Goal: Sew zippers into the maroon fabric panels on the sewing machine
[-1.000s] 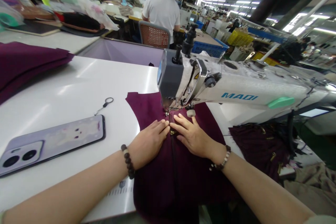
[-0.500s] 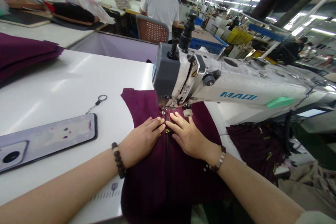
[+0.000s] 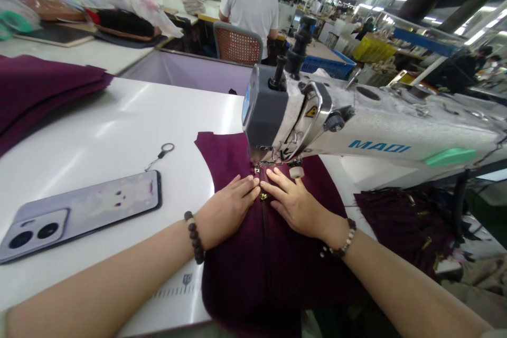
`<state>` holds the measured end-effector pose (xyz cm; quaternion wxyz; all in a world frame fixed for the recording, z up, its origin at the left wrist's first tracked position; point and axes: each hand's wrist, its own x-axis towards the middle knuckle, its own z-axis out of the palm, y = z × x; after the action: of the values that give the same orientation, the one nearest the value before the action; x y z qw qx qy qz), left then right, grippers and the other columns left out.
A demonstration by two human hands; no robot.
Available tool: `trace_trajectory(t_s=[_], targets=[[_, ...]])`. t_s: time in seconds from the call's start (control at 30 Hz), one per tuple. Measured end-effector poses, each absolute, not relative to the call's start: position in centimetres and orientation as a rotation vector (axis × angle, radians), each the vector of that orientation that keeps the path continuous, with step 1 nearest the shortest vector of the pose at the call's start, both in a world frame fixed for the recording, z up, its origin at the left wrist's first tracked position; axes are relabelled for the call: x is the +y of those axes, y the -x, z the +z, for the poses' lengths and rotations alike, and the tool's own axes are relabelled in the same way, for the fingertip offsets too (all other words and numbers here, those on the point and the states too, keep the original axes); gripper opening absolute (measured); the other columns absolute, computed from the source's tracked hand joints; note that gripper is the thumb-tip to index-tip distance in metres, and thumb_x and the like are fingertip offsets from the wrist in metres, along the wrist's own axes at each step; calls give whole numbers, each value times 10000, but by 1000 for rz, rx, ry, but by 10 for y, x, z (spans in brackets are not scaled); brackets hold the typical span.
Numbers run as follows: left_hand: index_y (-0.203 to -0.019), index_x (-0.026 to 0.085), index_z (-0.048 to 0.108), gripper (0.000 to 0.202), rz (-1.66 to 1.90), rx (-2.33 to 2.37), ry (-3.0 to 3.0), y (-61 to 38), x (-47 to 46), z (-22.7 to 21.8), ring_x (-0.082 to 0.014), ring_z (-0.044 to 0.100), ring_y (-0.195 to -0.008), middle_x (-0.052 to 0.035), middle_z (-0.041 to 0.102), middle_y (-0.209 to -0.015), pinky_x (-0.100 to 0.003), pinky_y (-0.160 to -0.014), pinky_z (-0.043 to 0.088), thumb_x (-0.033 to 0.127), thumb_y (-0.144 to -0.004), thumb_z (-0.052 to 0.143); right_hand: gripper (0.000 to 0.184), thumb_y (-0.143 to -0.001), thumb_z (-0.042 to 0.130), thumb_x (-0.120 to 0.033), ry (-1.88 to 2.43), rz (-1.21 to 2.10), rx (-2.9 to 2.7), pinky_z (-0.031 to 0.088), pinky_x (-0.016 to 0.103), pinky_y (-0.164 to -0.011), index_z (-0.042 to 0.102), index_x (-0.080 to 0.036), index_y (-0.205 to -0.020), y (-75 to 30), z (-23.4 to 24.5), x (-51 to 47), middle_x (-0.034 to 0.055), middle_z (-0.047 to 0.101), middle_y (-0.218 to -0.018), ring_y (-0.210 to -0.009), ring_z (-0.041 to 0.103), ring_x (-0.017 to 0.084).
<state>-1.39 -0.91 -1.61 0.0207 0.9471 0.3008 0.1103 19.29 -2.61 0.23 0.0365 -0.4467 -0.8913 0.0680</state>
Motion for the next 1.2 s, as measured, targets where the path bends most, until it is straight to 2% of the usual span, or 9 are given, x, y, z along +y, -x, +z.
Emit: trace_trajectory(t_s=[0.27, 0.63, 1.0, 1.13, 1.2], targets=[[-1182, 34, 479, 399, 335, 1004, -2937, 7, -16, -15, -272, 433, -1205, -180, 496, -1259, -447, -1019, 356, 31, -805, 348, 444, -898, 343, -206, 1311, 224, -2774, 236, 575, -1014, 351, -193, -1342, -200, 1, -21, 123, 305, -1412, -1302, 279, 245], [-1182, 27, 477, 387, 350, 962, -3010, 11, -10, -17, -265, 448, -1190, -179, 518, -1225, -430, -993, 392, 37, -832, 312, 430, -898, 344, -213, 1299, 228, -2739, 258, 576, -1004, 372, -182, -1325, -198, 0, -18, 141, 313, -1400, -1306, 268, 254], [-1207, 48, 456, 373, 377, 938, -2958, 13, -1, -17, -244, 438, -1198, -157, 528, -1196, -418, -1011, 371, 57, -850, 347, 425, -897, 346, -203, 1305, 245, -2715, 324, 495, -997, 372, -160, -1320, -195, 0, -13, 143, 321, -1394, -1303, 275, 233], [-1153, 49, 511, 326, 393, 931, -2922, 9, 0, -16, -239, 467, -1172, -155, 561, -1156, -419, -1008, 373, 67, -864, 361, 419, -900, 344, -199, 1236, 200, -2713, 303, 506, -1010, 376, -170, -1317, -199, -2, -13, 133, 312, -1404, -1305, 274, 221], [-1136, 61, 534, 300, 389, 943, -2875, 9, 1, -10, -230, 472, -1171, -155, 560, -1174, -415, -1016, 361, 100, -883, 378, 396, -904, 334, -189, 1160, 183, -2733, 275, 493, -1036, 411, -167, -1292, -200, -2, -16, 112, 357, -1385, -1290, 306, 201]])
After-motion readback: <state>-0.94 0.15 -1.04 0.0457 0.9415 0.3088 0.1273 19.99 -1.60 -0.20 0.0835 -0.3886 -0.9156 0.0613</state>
